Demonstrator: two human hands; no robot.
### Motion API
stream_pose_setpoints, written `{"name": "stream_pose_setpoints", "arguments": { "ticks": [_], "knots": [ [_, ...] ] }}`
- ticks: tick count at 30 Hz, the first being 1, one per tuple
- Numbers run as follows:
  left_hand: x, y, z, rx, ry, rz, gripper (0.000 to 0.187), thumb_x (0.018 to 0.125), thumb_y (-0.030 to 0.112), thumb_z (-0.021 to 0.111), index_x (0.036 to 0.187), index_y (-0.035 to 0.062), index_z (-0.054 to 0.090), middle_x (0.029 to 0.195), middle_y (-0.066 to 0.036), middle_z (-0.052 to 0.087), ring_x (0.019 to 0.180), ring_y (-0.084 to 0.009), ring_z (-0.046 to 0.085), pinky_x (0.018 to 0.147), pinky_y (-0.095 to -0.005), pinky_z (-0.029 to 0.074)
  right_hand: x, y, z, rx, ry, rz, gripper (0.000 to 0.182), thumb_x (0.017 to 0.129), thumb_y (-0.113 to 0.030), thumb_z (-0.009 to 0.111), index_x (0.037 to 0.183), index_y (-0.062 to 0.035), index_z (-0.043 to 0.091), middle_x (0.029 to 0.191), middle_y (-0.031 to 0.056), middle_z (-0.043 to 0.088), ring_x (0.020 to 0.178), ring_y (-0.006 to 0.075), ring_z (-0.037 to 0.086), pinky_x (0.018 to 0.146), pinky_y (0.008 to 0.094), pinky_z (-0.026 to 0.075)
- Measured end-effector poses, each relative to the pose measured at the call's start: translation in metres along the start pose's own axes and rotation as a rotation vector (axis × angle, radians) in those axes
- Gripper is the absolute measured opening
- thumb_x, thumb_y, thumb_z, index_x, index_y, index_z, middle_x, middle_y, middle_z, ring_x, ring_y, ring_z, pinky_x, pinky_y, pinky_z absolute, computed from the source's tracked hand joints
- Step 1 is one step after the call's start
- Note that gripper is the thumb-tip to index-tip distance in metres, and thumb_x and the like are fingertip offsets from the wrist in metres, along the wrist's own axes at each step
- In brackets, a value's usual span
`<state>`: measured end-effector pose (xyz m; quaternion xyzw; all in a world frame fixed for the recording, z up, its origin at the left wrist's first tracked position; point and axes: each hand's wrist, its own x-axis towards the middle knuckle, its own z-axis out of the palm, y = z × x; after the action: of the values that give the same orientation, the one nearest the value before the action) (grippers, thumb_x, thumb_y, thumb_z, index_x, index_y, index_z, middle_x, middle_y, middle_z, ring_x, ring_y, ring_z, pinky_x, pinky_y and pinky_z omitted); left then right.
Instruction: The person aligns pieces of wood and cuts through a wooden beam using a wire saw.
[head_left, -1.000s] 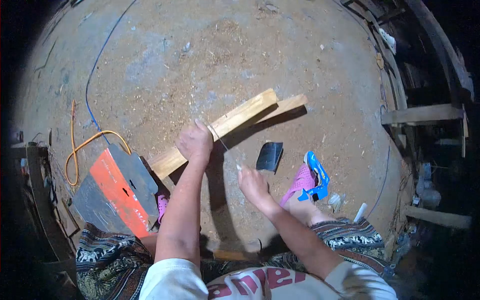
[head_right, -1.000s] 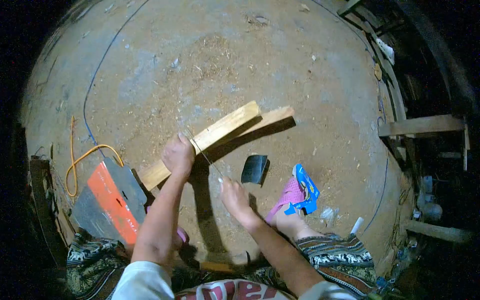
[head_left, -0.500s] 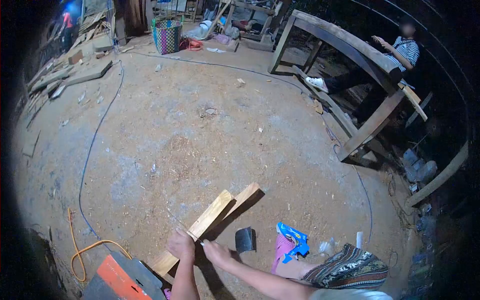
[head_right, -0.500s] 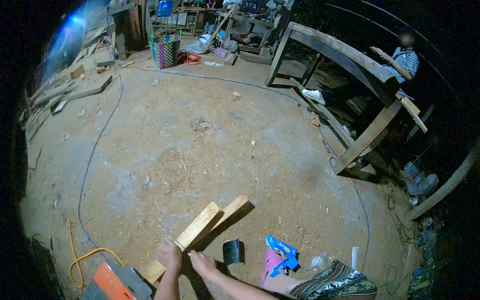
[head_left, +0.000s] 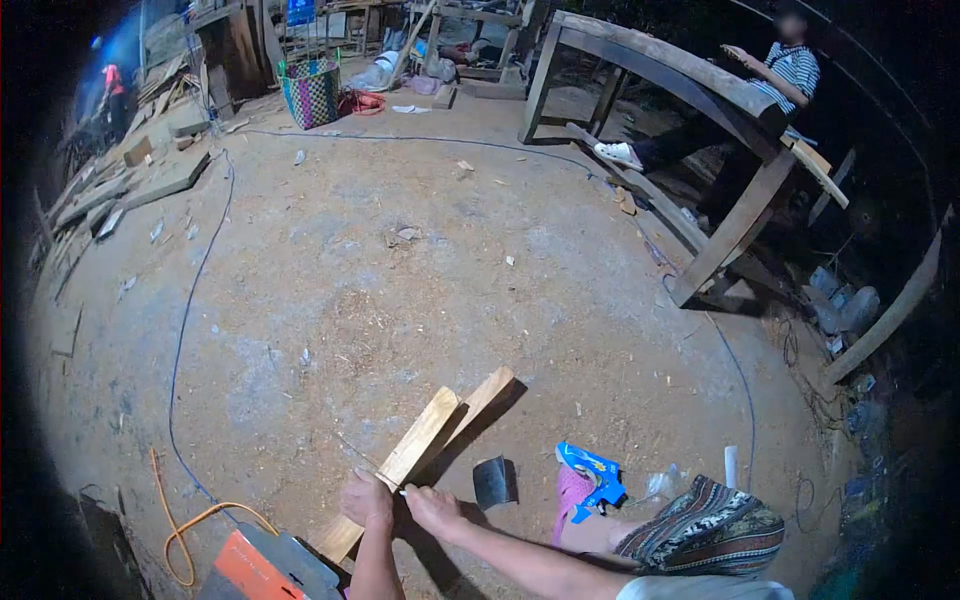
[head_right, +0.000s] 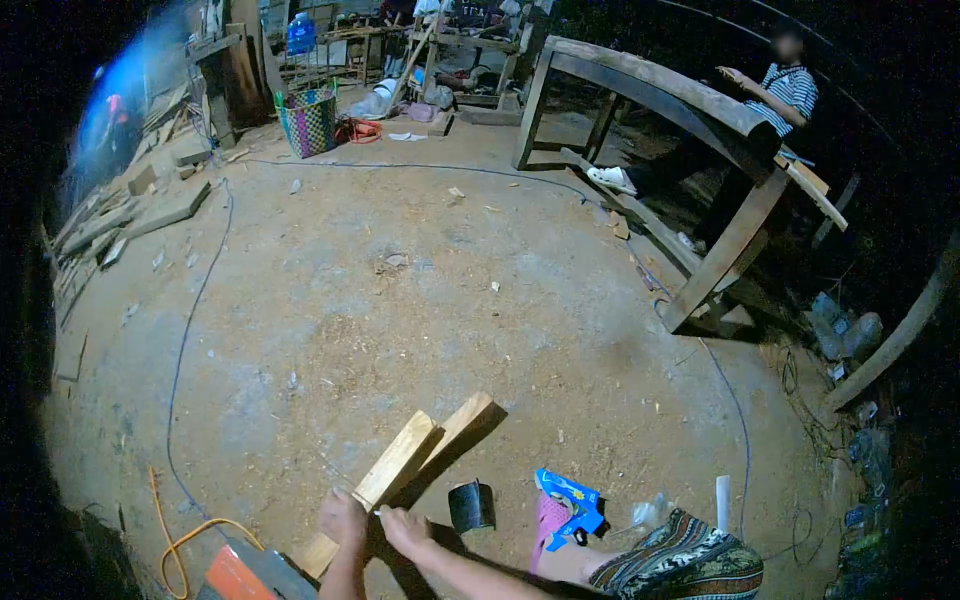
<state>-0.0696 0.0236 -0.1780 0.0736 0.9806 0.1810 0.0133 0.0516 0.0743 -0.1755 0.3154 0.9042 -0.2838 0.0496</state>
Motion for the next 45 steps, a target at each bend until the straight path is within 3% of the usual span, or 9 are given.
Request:
{"name": "stream_pose_setpoints", "arguments": {
  "ticks": [4, 7, 14, 16, 19, 23, 28, 34, 45],
  "knots": [
    [0.002, 0.003, 0.001, 0.002, -0.022, -0.015, 0.04, 0.092, 0.033, 0.047, 0.083, 0.0019, 0.069, 0.08, -0.023, 0.067, 0.075, -0.0404, 0.065, 0.068, -0.0511, 0.049, -0.055, 0.021, -0.019, 0.133, 0.25, -0.137, 0.018, 0.095, -0.02, 0.046, 0.102, -0.0071, 0.056, 0.086, 0.0191, 0.066, 0.081, 0.0404, 0.067, 0.067, 0.0532, 0.054],
    [0.001, 0.005, 0.01, 0.027, -0.062, -0.069, 0.04, 0.092, 0.034, 0.047, 0.082, 0.0015, 0.069, 0.079, -0.023, 0.067, 0.074, -0.0405, 0.065, 0.068, -0.0515, 0.049, -0.056, 0.022, -0.032, 0.103, -0.068, 0.031, 0.018, 0.095, -0.02, 0.045, 0.101, -0.0075, 0.056, 0.089, 0.0194, 0.066, 0.083, 0.0394, 0.067, 0.068, 0.053, 0.053],
    [0.001, 0.006, 0.003, -0.012, 0.061, 0.008, 0.041, 0.092, 0.033, 0.047, 0.08, 0.002, 0.071, 0.076, -0.022, 0.067, 0.07, -0.0414, 0.064, 0.067, -0.0515, 0.048, -0.007, 0.012, -0.004, -0.003, -0.045, -0.008, 0.027, 0.096, -0.023, 0.044, 0.111, -0.0035, 0.055, 0.094, 0.0211, 0.067, 0.086, 0.0386, 0.067, 0.07, 0.0524, 0.054],
    [-0.001, 0.01, -0.004, -0.011, 0.045, -0.003, 0.041, 0.092, 0.033, 0.047, 0.08, 0.0018, 0.07, 0.076, -0.022, 0.067, 0.07, -0.0413, 0.064, 0.067, -0.0516, 0.048, -0.05, 0.031, -0.009, 0.05, 0.192, -0.15, 0.022, 0.096, -0.023, 0.044, 0.1, -0.0034, 0.053, 0.081, 0.0191, 0.065, 0.078, 0.0408, 0.066, 0.065, 0.054, 0.053],
    [-0.002, 0.009, -0.002, -0.004, 0.0, -0.018, 0.041, 0.092, 0.033, 0.047, 0.081, 0.0019, 0.07, 0.078, -0.022, 0.067, 0.072, -0.041, 0.064, 0.068, -0.0515, 0.048, -0.048, 0.043, 0.009, 0.01, -0.006, -0.041, 0.02, 0.095, -0.021, 0.044, 0.097, -0.0035, 0.054, 0.079, 0.0192, 0.065, 0.074, 0.041, 0.066, 0.062, 0.0536, 0.053],
    [-0.002, 0.013, -0.01, -0.017, 0.023, -0.001, 0.04, 0.092, 0.033, 0.046, 0.082, 0.0027, 0.07, 0.08, -0.022, 0.067, 0.075, -0.0406, 0.064, 0.07, -0.0508, 0.048, 0.009, 0.007, 0.01, 0.036, 0.046, -0.079, 0.023, 0.094, -0.021, 0.046, 0.106, -0.0029, 0.055, 0.085, 0.0223, 0.067, 0.074, 0.0405, 0.068, 0.062, 0.0532, 0.054],
    [0.0, 0.011, -0.006, -0.006, -0.012, -0.016, 0.039, 0.092, 0.032, 0.045, 0.083, 0.0032, 0.07, 0.081, -0.021, 0.067, 0.075, -0.0398, 0.064, 0.071, -0.0505, 0.046, -0.03, 0.026, -0.006, 0.077, -0.084, -0.057, 0.018, 0.093, -0.02, 0.048, 0.099, -0.0045, 0.055, 0.08, 0.0212, 0.067, 0.075, 0.04, 0.067, 0.062, 0.0541, 0.053],
    [-0.005, 0.016, -0.007, 0.04, 0.01, 0.003, 0.037, 0.092, 0.031, 0.045, 0.084, 0.0049, 0.071, 0.083, -0.02, 0.068, 0.076, -0.0392, 0.063, 0.076, -0.0497, 0.044, -0.001, 0.017, 0.022, 0.047, 0.127, -0.045, 0.018, 0.094, -0.018, 0.044, 0.098, -0.0045, 0.055, 0.081, 0.0224, 0.066, 0.08, 0.0409, 0.068, 0.066, 0.0558, 0.052],
    [-0.002, 0.007, 0.004, 0.088, 0.035, 0.004, 0.038, 0.091, 0.033, 0.046, 0.087, 0.0049, 0.07, 0.086, -0.019, 0.068, 0.087, -0.0372, 0.062, 0.087, -0.0492, 0.042, -0.044, 0.028, -0.005, 0.09, -0.046, 0.011, 0.021, 0.095, -0.022, 0.042, 0.102, -0.0043, 0.052, 0.089, 0.0218, 0.066, 0.085, 0.0448, 0.065, 0.069, 0.0597, 0.05]
  ]
}}
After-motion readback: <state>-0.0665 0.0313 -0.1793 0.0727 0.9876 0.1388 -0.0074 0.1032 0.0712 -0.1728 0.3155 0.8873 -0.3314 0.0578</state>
